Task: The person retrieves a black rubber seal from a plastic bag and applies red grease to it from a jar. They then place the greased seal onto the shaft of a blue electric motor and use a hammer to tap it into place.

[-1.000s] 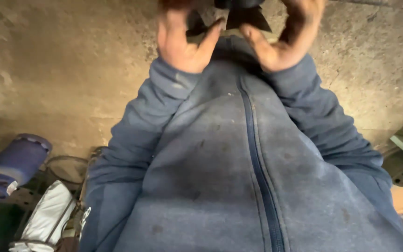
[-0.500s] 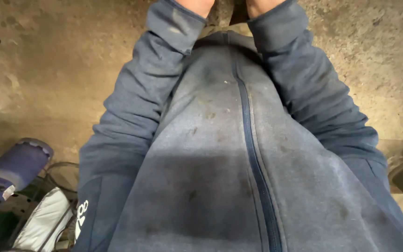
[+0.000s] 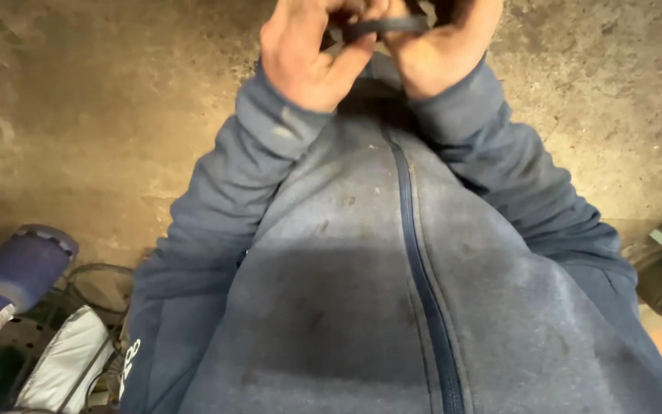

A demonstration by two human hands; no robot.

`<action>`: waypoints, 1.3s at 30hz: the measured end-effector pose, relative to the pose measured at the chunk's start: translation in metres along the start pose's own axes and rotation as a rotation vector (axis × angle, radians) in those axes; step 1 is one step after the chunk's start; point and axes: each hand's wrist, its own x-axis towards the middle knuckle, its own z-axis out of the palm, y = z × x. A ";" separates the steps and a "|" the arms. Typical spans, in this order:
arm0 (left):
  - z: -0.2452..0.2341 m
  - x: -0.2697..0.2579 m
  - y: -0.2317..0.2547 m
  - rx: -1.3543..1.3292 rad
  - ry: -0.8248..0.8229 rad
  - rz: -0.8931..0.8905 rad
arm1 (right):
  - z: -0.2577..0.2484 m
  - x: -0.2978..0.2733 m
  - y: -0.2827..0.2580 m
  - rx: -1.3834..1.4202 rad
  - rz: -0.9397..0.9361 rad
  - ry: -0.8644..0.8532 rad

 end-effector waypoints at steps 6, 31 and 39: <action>0.012 -0.010 0.002 0.114 0.092 -0.055 | -0.004 0.000 0.003 -0.164 0.072 -0.041; -0.008 0.033 -0.025 -0.183 0.120 -0.192 | -0.017 0.001 0.032 0.208 0.256 0.057; -0.012 0.040 -0.020 -0.142 0.082 -0.187 | -0.026 -0.003 0.057 0.069 0.142 0.091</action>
